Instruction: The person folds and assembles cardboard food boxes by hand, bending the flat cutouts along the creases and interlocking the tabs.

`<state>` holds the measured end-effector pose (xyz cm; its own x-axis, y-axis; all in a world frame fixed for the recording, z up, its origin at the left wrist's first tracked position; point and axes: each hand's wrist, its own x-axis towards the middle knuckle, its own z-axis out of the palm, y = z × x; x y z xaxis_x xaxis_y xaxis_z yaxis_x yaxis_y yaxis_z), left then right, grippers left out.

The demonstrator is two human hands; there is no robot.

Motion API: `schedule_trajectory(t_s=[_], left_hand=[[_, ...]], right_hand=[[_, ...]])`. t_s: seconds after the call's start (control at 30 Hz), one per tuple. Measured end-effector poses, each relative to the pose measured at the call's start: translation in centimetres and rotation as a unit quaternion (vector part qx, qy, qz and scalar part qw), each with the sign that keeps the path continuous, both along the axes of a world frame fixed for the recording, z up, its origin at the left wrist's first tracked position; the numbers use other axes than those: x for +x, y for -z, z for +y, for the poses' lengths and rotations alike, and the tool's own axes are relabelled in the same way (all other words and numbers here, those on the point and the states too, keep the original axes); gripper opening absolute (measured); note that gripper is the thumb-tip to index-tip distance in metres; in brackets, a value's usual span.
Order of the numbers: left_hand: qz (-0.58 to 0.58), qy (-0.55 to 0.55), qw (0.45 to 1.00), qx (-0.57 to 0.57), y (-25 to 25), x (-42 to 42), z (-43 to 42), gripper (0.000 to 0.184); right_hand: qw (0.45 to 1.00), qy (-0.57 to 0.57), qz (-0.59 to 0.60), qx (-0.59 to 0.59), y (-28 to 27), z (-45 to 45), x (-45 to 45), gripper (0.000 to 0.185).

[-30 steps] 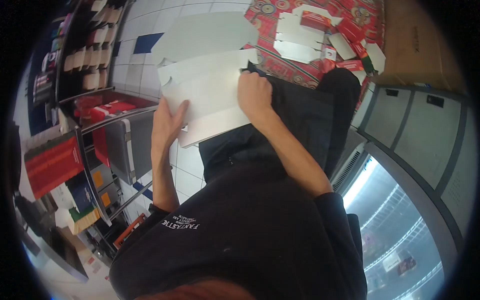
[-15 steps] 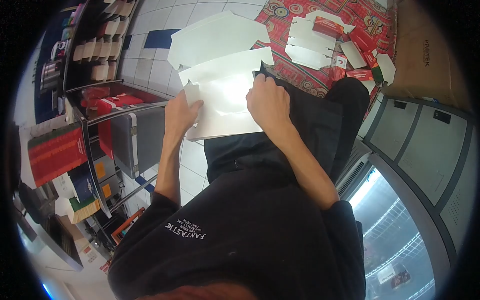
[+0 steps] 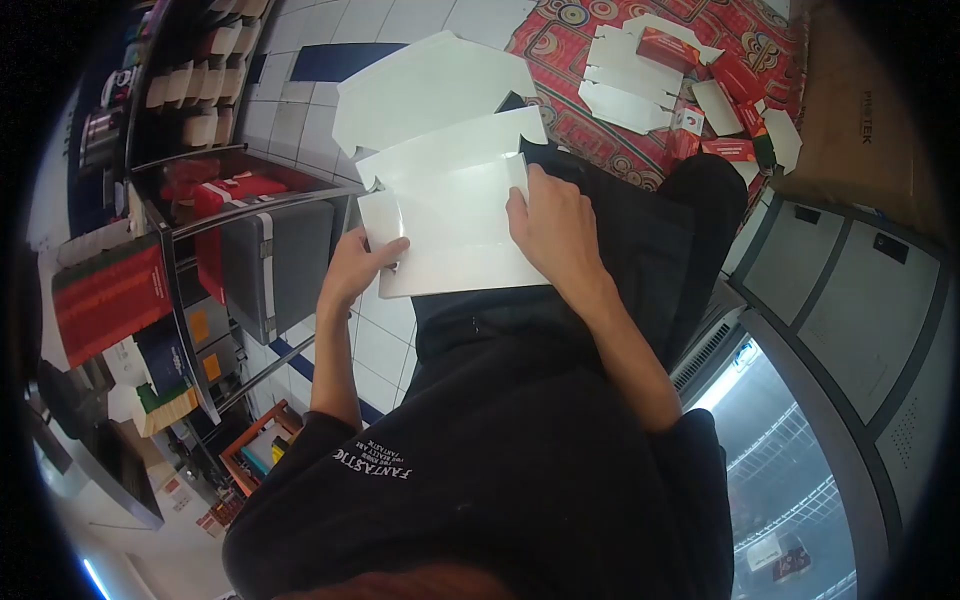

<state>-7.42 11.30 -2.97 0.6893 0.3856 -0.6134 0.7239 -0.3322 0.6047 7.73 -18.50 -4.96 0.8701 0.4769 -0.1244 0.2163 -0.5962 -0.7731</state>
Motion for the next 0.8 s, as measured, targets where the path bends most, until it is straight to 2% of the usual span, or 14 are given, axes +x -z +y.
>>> schedule_trajectory(t_s=[0.07,0.1,0.17,0.3,0.37,0.4,0.47,0.57,0.63,0.7,0.73,0.8], left_hand=[[-0.005,0.024,0.993,0.118,-1.1,1.6,-1.3,0.056],[-0.005,0.024,0.993,0.118,-0.9,2.0,-1.2,0.056],[0.018,0.069,0.979,0.190,-0.4,3.4,-1.0,0.053],[0.039,0.099,0.969,0.221,-0.8,4.4,-0.8,0.051],[0.019,0.055,0.990,0.131,-0.7,4.0,-0.4,0.056],[0.020,0.054,0.990,0.131,-0.5,3.4,0.0,0.056],[0.001,0.094,0.995,0.046,-0.2,2.3,1.0,0.062],[0.065,0.085,0.993,0.049,-0.2,2.1,0.2,0.063],[0.042,0.048,0.998,0.017,-0.4,1.7,-0.4,0.060],[0.019,0.014,1.000,-0.015,-0.6,1.5,-1.1,0.056],[0.007,0.005,0.999,-0.039,-0.8,1.5,-1.5,0.052],[-0.004,-0.001,0.998,-0.063,-1.2,1.6,-1.7,0.049]], right_hand=[[1.000,0.007,-0.012,0.008,-0.8,0.6,-0.3,0.022],[0.999,0.016,-0.025,0.015,-1.2,0.9,-0.6,0.022],[0.999,0.018,-0.031,0.007,-1.9,1.4,-0.9,0.021],[0.999,0.025,-0.036,-0.022,-1.8,1.5,-0.7,0.020],[0.999,0.026,-0.034,-0.022,-1.4,1.1,-0.3,0.021],[0.999,0.027,-0.029,-0.023,-1.1,0.7,-0.2,0.021],[0.999,0.021,-0.020,-0.016,-0.2,0.0,0.1,0.021],[1.000,0.025,0.003,-0.019,-1.2,-0.2,-0.3,0.022],[0.999,0.038,0.010,-0.026,-2.1,0.2,-0.1,0.024],[0.957,0.133,-0.259,0.018,-2.7,0.8,-0.1,0.045],[0.957,0.133,-0.259,0.019,-2.9,1.1,-0.5,0.045],[0.970,-0.036,-0.233,0.052,-3.3,1.9,-1.8,0.058]])
